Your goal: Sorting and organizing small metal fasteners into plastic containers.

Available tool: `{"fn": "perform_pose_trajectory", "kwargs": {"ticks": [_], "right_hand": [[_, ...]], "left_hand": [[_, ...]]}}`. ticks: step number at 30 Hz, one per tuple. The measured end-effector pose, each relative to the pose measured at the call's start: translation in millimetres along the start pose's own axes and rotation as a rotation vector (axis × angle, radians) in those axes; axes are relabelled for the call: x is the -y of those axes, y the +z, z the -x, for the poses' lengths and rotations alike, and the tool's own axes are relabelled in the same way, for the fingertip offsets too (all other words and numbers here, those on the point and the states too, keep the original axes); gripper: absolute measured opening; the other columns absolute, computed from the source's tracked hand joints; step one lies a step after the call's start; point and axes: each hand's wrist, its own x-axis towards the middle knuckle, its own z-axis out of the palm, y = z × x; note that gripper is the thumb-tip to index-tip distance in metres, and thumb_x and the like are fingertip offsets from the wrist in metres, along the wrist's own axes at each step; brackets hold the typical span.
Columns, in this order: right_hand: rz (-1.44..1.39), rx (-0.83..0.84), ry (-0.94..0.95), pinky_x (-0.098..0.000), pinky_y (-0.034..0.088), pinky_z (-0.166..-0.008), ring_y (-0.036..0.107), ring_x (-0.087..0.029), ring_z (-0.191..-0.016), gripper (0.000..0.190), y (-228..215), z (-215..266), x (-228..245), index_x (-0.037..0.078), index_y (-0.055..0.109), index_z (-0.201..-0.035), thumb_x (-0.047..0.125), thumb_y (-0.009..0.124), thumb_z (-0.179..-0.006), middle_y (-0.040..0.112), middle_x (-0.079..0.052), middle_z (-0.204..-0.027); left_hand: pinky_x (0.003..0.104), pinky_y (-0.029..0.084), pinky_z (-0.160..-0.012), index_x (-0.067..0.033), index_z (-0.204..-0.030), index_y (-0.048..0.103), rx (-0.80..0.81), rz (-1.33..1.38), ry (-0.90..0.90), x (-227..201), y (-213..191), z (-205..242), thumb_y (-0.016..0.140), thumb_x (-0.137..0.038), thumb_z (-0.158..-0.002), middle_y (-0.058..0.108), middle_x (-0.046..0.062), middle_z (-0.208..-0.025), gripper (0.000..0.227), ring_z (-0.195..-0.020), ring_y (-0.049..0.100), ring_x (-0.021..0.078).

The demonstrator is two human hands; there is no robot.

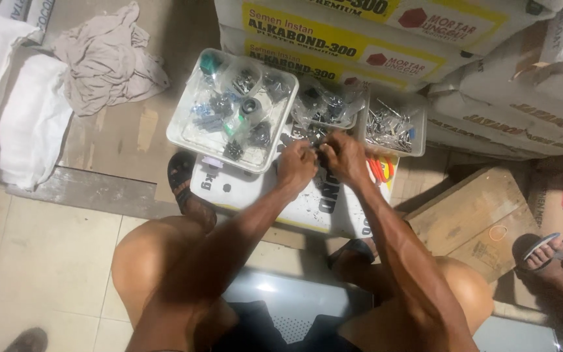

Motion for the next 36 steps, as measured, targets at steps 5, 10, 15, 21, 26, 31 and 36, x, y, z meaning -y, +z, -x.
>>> {"fn": "perform_pose_trajectory", "kwargs": {"ticks": [5, 10, 15, 21, 26, 31, 36], "right_hand": [[0.342, 0.081, 0.082, -0.0534, 0.059, -0.082, 0.073, -0.044, -0.093, 0.023, 16, -10, -28, 0.002, 0.075, -0.103, 0.017, 0.079, -0.085, 0.074, -0.025, -0.091], [0.641, 0.259, 0.261, -0.0560, 0.059, -0.082, 0.075, -0.047, -0.089, 0.035, 6, 16, -19, -0.007, 0.079, -0.093, 0.017, 0.054, -0.095, 0.075, -0.032, -0.084], [0.496, 0.163, -0.053, -0.0525, 0.061, -0.080, 0.072, -0.042, -0.093, 0.019, 26, 25, -72, 0.007, 0.075, -0.101, 0.015, 0.068, -0.086, 0.071, -0.019, -0.097], [0.201, 0.136, 0.023, -0.0519, 0.057, -0.071, 0.071, -0.041, -0.087, 0.013, -2, 17, -49, 0.009, 0.065, -0.094, 0.020, 0.068, -0.088, 0.070, -0.017, -0.088], [-0.001, 0.079, 0.115, -0.0440, 0.055, -0.064, 0.071, -0.030, -0.073, 0.008, -27, 25, -31, 0.015, 0.070, -0.095, 0.017, 0.069, -0.087, 0.071, -0.009, -0.074], [-0.155, 0.021, 0.164, -0.0359, 0.056, -0.062, 0.068, -0.022, -0.066, 0.008, -59, 29, 21, 0.016, 0.074, -0.094, 0.013, 0.069, -0.089, 0.072, -0.009, -0.072], [-0.367, -0.055, 0.172, -0.0261, 0.053, -0.065, 0.061, -0.010, -0.067, 0.010, -78, 19, 38, 0.010, 0.076, -0.099, 0.007, 0.069, -0.092, 0.068, -0.004, -0.071]], "left_hand": [[0.035, 0.063, -0.060, -0.0119, -0.102, 0.073, 0.021, -0.760, 0.136, 61, -16, -43, 0.063, -0.020, -0.093, 0.074, 0.010, -0.085, 0.016, -0.081, 0.078, 0.0262], [0.042, 0.062, -0.057, -0.0082, -0.088, 0.071, 0.075, -0.880, 0.446, 59, -22, -35, 0.060, -0.013, -0.091, 0.068, 0.014, -0.074, 0.012, -0.074, 0.077, 0.0357], [0.060, 0.059, -0.074, -0.0043, -0.100, 0.072, 0.232, -1.065, 0.503, 13, -26, -11, 0.049, -0.008, -0.099, 0.066, 0.020, -0.105, 0.023, -0.085, 0.075, 0.0394], [0.062, 0.058, -0.074, -0.0031, -0.093, 0.069, 0.228, -0.987, 0.486, 54, -9, -45, 0.035, -0.018, -0.101, 0.066, 0.023, -0.101, 0.039, -0.083, 0.073, 0.0475], [0.057, 0.059, -0.068, -0.0067, -0.089, 0.069, 0.152, -0.956, 0.529, 68, -1, -61, 0.051, -0.017, -0.090, 0.064, 0.017, -0.091, 0.021, -0.078, 0.073, 0.0437], [0.054, 0.059, -0.065, -0.0071, -0.087, 0.071, 0.129, -0.967, 0.561, 79, 5, -62, 0.050, -0.018, -0.089, 0.065, 0.017, -0.085, 0.023, -0.076, 0.074, 0.0433], [0.041, 0.046, -0.043, -0.0016, -0.083, 0.069, 0.071, -0.482, 0.600, 46, 16, -41, 0.064, -0.003, -0.087, 0.065, 0.021, -0.063, 0.007, -0.055, 0.068, 0.0365]]}}
